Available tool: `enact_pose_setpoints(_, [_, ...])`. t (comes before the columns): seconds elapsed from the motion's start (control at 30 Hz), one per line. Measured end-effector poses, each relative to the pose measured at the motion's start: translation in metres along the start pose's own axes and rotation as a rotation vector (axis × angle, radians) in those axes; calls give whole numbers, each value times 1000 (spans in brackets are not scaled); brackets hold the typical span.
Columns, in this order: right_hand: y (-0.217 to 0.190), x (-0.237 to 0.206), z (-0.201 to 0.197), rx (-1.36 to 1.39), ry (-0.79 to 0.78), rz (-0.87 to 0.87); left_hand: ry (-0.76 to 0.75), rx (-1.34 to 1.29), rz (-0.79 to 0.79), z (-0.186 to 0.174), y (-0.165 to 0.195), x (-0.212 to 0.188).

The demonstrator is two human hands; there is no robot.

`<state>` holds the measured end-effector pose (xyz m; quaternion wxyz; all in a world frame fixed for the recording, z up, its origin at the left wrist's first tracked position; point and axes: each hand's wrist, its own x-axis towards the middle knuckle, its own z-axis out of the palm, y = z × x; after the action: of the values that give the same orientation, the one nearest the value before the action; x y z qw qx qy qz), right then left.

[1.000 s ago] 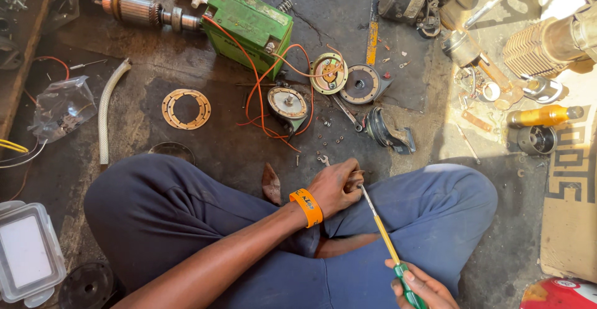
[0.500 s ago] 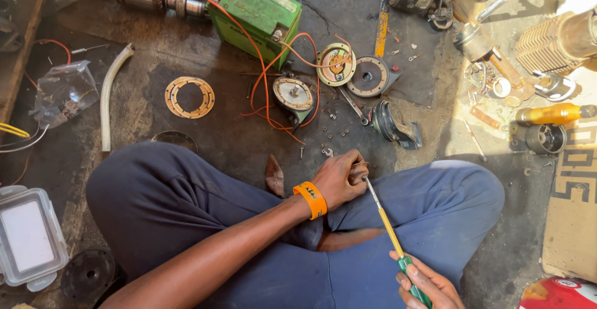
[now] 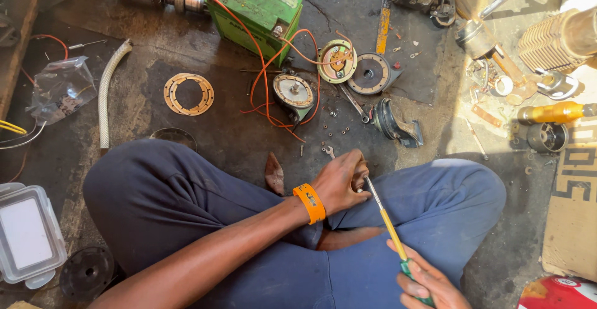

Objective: The person sits on the floor and uses a screwdriver to adjust small screws on a circular electrical component. They then connect wires from a green battery to the component and use a metal file to scrape the battery terminals.

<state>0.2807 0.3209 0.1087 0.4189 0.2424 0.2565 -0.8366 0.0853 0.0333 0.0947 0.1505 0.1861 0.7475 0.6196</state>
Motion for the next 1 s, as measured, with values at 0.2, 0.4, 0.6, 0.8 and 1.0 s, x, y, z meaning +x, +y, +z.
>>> enact_pose_setpoints(0.2, [-47, -12, 42, -265, 414, 110, 28, -11, -31, 10, -3, -7])
enact_pose_setpoints(0.4, [-57, 6, 97, -1372, 812, -264, 45, -1, -131, 7, -10, -2])
enact_pose_setpoints(0.6, [-55, 4, 115, -2112, 848, -638, 50, -6, -117, 6, -11, 3])
enact_pose_setpoints(0.8, [-87, -18, 83, -882, 821, 2, 116, -44, -69, 5, -3, 2])
enact_pose_setpoints(1.0, [-72, -26, 36, -341, 415, 39, 65, -22, -2, 6, 4, -3])
